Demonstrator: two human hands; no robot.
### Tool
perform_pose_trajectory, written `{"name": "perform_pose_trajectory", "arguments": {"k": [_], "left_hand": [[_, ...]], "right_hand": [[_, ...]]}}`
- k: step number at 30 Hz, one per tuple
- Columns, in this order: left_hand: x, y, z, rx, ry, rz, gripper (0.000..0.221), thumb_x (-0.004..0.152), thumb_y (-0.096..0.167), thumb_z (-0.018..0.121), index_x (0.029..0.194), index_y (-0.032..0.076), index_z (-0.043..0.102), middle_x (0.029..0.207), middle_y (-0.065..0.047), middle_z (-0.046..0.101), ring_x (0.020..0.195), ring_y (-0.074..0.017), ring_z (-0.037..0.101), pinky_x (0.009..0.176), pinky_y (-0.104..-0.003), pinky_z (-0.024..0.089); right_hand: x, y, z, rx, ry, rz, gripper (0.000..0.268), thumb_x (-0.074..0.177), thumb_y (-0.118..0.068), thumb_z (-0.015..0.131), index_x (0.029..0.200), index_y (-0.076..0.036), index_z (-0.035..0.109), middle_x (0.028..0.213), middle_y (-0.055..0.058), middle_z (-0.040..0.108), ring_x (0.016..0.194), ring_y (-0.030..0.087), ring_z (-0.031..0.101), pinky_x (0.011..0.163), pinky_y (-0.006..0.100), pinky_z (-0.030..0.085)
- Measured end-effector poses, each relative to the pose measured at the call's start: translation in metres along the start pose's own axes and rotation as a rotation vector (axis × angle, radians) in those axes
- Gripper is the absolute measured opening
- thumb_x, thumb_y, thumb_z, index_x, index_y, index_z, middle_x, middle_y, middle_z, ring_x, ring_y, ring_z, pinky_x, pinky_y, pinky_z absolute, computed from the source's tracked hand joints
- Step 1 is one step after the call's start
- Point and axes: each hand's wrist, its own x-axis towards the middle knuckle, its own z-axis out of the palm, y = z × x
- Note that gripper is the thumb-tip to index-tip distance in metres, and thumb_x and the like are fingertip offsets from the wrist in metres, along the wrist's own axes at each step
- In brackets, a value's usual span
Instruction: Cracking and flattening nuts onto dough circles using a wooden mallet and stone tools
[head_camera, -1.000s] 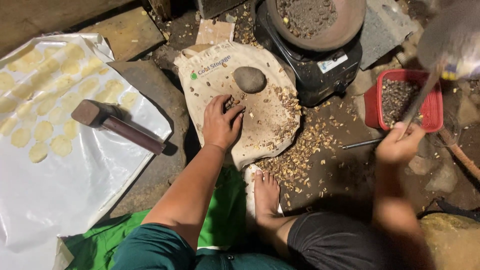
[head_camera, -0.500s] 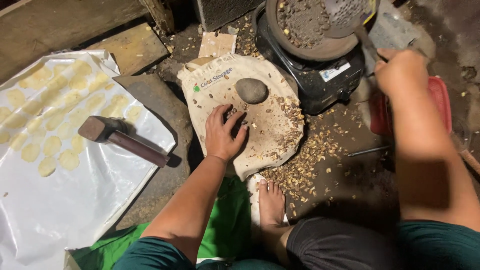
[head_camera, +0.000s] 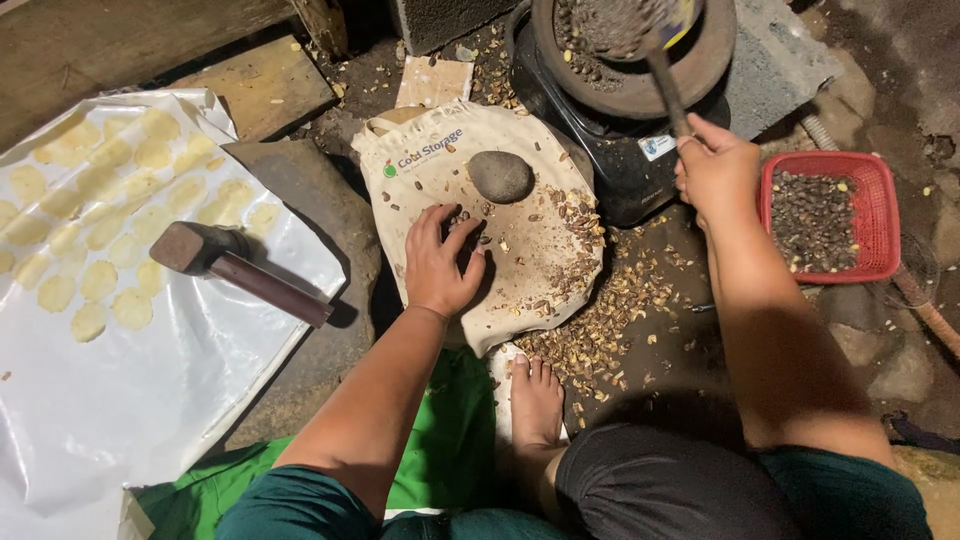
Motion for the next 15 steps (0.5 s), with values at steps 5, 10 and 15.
{"name": "perform_pose_trajectory", "arguments": {"k": [5,10,15], "left_hand": [[0.000,0.003,-0.002,-0.014,-0.021,-0.014,0.041,0.088,0.045,0.061,0.127,0.033,0.066,0.140,-0.004,0.051,0.142,-0.0330,0.044,0.117,-0.052,0.033],[-0.001,0.003,-0.001,-0.002,-0.046,-0.038,0.041,0.088,0.043,0.062,0.127,0.033,0.065,0.141,-0.004,0.051,0.144,-0.0332,0.042,0.118,-0.053,0.031],[0.001,0.000,-0.001,-0.049,-0.056,-0.044,0.040,0.087,0.043,0.069,0.125,0.033,0.066,0.139,-0.005,0.051,0.144,-0.0350,0.042,0.120,-0.055,0.030]], "right_hand": [[-0.030,-0.013,-0.018,-0.607,0.204,-0.520,0.041,0.096,-0.006,0.073,0.136,-0.012,0.074,0.108,0.021,0.075,0.098,0.043,0.070,0.081,0.050,0.059],[-0.027,-0.003,-0.024,-0.642,0.195,-0.533,0.042,0.096,-0.004,0.074,0.137,-0.012,0.075,0.105,0.023,0.076,0.097,0.044,0.071,0.083,0.050,0.058],[0.007,0.023,-0.025,-1.157,0.012,-0.269,0.049,0.100,-0.033,0.072,0.147,-0.020,0.068,0.120,0.024,0.062,0.113,0.057,0.057,0.090,0.064,0.049]]}}
